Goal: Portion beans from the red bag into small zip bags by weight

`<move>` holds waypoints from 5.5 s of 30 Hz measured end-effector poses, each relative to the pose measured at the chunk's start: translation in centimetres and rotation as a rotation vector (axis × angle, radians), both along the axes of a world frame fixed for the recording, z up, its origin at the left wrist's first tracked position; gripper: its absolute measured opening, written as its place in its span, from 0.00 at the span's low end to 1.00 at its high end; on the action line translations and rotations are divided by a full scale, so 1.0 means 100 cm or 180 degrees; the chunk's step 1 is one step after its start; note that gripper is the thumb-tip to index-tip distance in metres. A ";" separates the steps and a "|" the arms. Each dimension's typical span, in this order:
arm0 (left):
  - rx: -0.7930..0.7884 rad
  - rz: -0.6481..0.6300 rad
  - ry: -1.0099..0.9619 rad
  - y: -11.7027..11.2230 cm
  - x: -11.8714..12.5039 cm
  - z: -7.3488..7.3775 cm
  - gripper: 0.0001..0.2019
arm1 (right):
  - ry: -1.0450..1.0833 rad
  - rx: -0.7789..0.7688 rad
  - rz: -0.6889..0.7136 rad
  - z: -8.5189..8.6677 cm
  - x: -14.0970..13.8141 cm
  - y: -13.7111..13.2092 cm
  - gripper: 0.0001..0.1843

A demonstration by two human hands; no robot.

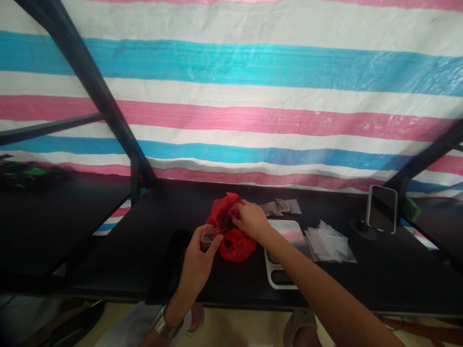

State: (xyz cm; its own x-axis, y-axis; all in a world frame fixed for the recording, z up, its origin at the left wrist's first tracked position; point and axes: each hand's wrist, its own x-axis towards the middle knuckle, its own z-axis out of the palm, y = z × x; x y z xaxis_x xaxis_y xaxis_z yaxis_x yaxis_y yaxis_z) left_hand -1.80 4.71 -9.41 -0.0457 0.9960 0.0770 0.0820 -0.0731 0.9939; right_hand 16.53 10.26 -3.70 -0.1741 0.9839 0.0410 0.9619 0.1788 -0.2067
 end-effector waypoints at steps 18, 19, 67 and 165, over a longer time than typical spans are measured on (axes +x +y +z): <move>0.0033 -0.0043 -0.0008 0.001 -0.001 -0.002 0.17 | 0.0440 -0.0471 -0.0055 0.005 -0.005 -0.009 0.08; 0.0046 -0.0050 -0.0002 0.000 -0.001 -0.001 0.16 | 0.0521 -0.0510 -0.0079 0.005 -0.005 -0.008 0.08; 0.0374 0.0159 0.0282 0.000 -0.002 -0.006 0.18 | 0.3147 -0.1029 -0.0039 0.038 0.016 -0.039 0.13; 0.0427 -0.2265 -0.0083 -0.044 0.037 -0.002 0.24 | 0.2522 0.0531 -0.0449 0.052 0.054 -0.153 0.06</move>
